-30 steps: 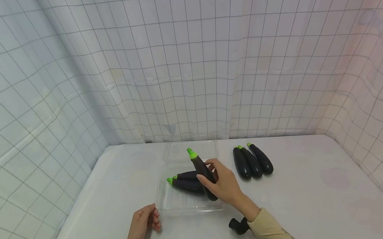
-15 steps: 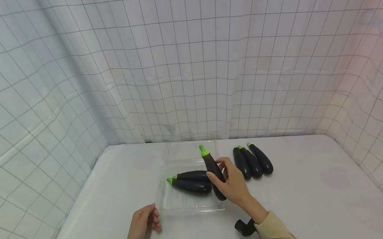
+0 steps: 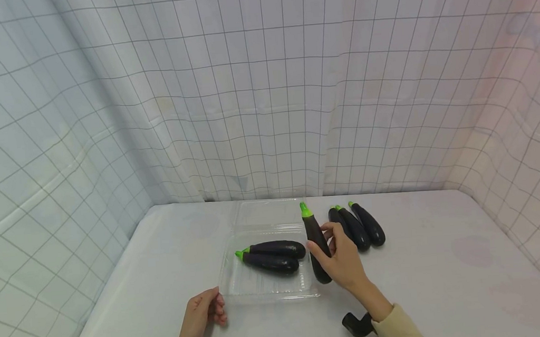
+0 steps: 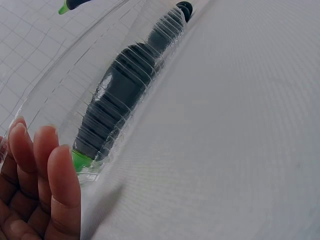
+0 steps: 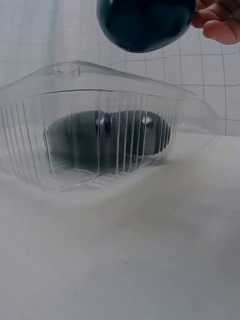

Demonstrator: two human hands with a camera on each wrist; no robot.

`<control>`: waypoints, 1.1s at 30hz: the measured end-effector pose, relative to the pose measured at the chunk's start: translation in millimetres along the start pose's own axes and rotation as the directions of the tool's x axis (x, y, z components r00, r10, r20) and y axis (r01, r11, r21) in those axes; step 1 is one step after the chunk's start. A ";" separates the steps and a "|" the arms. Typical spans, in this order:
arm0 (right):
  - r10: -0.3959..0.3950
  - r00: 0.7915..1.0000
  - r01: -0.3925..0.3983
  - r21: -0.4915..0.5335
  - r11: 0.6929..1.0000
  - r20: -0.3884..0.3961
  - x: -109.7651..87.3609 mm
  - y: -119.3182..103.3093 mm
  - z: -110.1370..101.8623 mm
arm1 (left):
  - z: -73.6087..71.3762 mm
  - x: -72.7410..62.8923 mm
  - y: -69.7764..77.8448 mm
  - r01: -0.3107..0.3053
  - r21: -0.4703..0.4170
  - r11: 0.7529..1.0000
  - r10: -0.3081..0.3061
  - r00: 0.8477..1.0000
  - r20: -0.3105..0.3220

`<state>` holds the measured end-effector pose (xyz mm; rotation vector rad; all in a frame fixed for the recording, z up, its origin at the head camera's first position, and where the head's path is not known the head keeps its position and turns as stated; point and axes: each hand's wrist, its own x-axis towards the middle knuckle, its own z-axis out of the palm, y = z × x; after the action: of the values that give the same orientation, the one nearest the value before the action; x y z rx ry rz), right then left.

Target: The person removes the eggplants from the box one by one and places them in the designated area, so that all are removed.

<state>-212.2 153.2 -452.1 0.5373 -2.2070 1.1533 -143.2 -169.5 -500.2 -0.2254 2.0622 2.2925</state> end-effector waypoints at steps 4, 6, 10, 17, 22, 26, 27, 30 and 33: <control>0.020 1.000 -0.020 -0.033 0.999 0.004 -3.2 -0.1 -6.2 | 0.2 0.1 -0.2 -0.002 -0.001 1.000 0.002 1.000 0.002; 0.037 0.999 -0.036 -0.051 0.998 0.006 -4.7 -0.2 -9.4 | 0.5 0.0 0.0 -0.002 -0.001 1.000 0.002 1.000 0.004; 0.083 0.996 -0.082 -0.071 0.994 0.017 -7.1 0.9 -14.8 | 0.8 0.0 0.4 -0.003 -0.004 1.000 0.003 1.000 0.005; 0.135 0.990 -0.129 -0.121 0.984 0.045 -10.7 3.5 -22.3 | 0.8 0.4 0.4 -0.003 0.003 1.000 0.003 1.000 -0.003; 0.155 0.986 -0.144 -0.153 0.978 0.062 -13.1 5.1 -25.1 | 0.8 0.8 0.2 0.000 0.009 1.000 0.000 1.000 0.000; 0.195 0.977 -0.177 -0.190 0.966 0.082 -15.0 6.9 -27.4 | 0.9 0.7 0.3 0.002 0.006 1.000 -0.002 1.000 0.001; 0.207 0.974 -0.186 -0.200 0.962 0.089 -15.3 7.4 -28.1 | 0.9 0.6 0.3 0.003 0.005 1.000 -0.003 1.000 0.000; 0.238 0.965 -0.208 -0.231 0.951 0.112 -16.0 10.4 -30.1 | 0.9 0.5 0.5 0.006 0.002 1.000 -0.006 1.000 -0.002; 0.265 0.954 -0.226 -0.249 0.942 0.138 -16.9 11.9 -32.8 | 0.8 0.3 0.9 0.008 0.002 1.000 -0.008 1.000 -0.003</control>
<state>-196.4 188.4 -455.5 0.2741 -2.5727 0.9806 -143.7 -168.8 -499.2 -0.2372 2.0611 2.2869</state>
